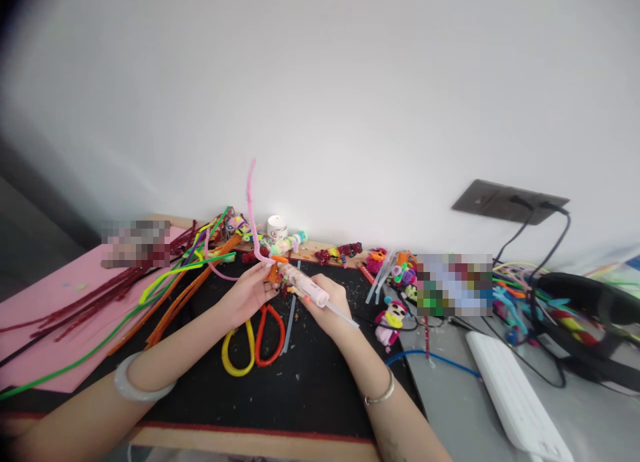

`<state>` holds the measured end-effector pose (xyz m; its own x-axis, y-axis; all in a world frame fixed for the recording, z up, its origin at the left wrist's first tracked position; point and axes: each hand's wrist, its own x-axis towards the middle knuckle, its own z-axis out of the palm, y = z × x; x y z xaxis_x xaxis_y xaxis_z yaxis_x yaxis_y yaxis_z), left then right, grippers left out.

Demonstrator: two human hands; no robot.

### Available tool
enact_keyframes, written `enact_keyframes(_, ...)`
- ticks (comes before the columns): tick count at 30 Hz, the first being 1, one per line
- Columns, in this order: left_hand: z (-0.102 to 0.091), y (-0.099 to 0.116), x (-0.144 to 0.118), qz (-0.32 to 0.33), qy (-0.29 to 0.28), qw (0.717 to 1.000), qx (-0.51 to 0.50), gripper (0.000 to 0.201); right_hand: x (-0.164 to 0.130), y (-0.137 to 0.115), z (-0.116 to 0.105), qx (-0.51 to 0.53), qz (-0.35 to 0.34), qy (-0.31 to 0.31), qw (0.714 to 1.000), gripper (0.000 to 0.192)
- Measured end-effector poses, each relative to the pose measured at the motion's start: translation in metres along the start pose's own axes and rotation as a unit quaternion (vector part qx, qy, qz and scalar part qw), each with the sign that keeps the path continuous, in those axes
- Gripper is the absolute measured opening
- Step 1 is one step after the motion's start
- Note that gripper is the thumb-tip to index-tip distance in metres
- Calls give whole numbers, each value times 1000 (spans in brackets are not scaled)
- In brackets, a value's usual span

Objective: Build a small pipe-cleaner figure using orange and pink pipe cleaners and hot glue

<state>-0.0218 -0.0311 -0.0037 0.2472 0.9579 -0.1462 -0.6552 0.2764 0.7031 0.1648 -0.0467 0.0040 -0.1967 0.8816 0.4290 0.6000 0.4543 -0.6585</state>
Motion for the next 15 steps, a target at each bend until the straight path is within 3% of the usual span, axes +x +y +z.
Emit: enact_keyframes(15,-1,-1,1,-1,7,1000,-5,17,1,4,0,-37,13,-5,999,20)
